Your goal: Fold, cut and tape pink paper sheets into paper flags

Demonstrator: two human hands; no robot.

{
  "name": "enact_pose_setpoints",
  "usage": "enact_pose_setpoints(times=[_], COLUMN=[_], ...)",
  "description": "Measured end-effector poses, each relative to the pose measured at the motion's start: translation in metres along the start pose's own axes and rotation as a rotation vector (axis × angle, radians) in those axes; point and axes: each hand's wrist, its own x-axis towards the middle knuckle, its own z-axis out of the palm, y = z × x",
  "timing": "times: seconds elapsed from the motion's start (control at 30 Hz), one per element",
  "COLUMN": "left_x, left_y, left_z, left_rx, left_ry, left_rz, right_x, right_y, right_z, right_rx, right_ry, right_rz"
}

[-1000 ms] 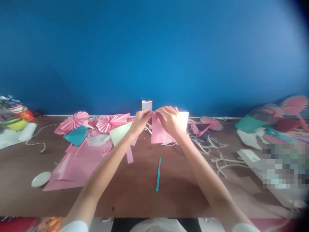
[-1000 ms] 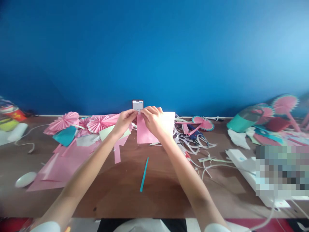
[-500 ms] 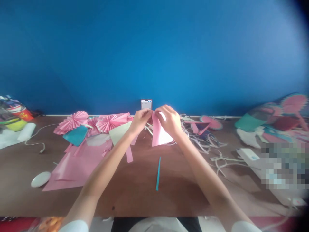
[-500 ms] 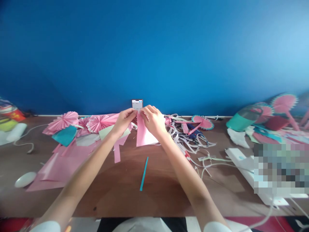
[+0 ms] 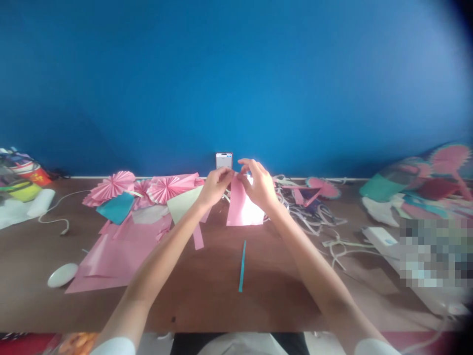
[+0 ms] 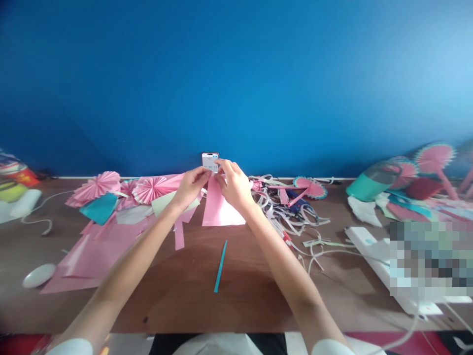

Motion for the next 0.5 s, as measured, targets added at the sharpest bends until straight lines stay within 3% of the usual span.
enact_pose_setpoints(times=[0.5], left_x=[-0.0025], left_y=[-0.0009], left_z=[0.0002], left_rx=[0.066], left_ry=[0.016], left_rz=[-0.034], right_x=[-0.0004], right_y=[-0.0006], right_z=[0.0013], right_rx=[-0.097], right_ry=[-0.004], right_rz=[-0.042])
